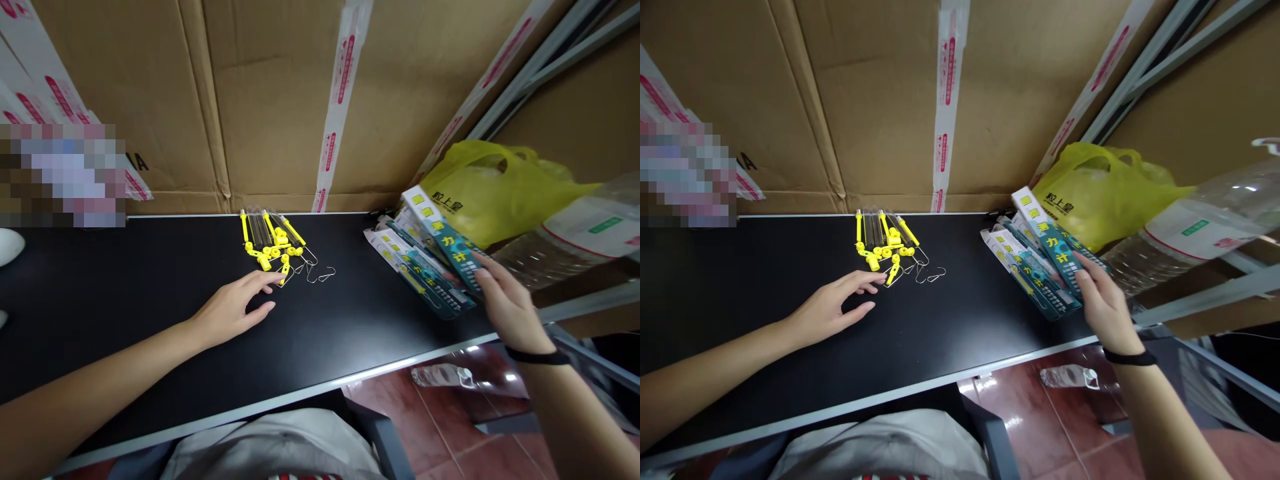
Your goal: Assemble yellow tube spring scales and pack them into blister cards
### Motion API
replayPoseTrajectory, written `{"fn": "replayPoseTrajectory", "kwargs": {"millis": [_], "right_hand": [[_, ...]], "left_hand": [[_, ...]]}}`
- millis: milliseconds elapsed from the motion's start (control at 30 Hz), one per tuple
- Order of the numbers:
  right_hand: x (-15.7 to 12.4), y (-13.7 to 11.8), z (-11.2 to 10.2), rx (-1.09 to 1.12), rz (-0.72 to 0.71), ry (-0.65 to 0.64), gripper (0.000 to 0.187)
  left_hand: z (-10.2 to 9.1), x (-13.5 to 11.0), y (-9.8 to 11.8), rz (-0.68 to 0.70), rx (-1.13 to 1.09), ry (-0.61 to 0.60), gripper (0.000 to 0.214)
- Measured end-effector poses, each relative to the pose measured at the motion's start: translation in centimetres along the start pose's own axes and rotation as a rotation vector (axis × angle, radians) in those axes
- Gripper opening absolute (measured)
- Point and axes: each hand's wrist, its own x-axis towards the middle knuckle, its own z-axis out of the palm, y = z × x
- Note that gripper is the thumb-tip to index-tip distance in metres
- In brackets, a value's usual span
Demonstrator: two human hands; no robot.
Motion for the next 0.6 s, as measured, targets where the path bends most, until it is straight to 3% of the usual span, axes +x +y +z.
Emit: {"fn": "replayPoseTrajectory", "kwargs": {"millis": [267,600], "right_hand": [[-0.2,-0.6,2.5,-0.047,-0.041,-0.113,0.044],[-2.7,-4.0,4.1,0.028,-0.125,-0.163,0.047]], "left_hand": [[0.1,0.0,-0.1,0.002,0.007,0.004,0.043],[0.1,0.0,-0.1,-0.009,0.001,-0.002,0.042]]}}
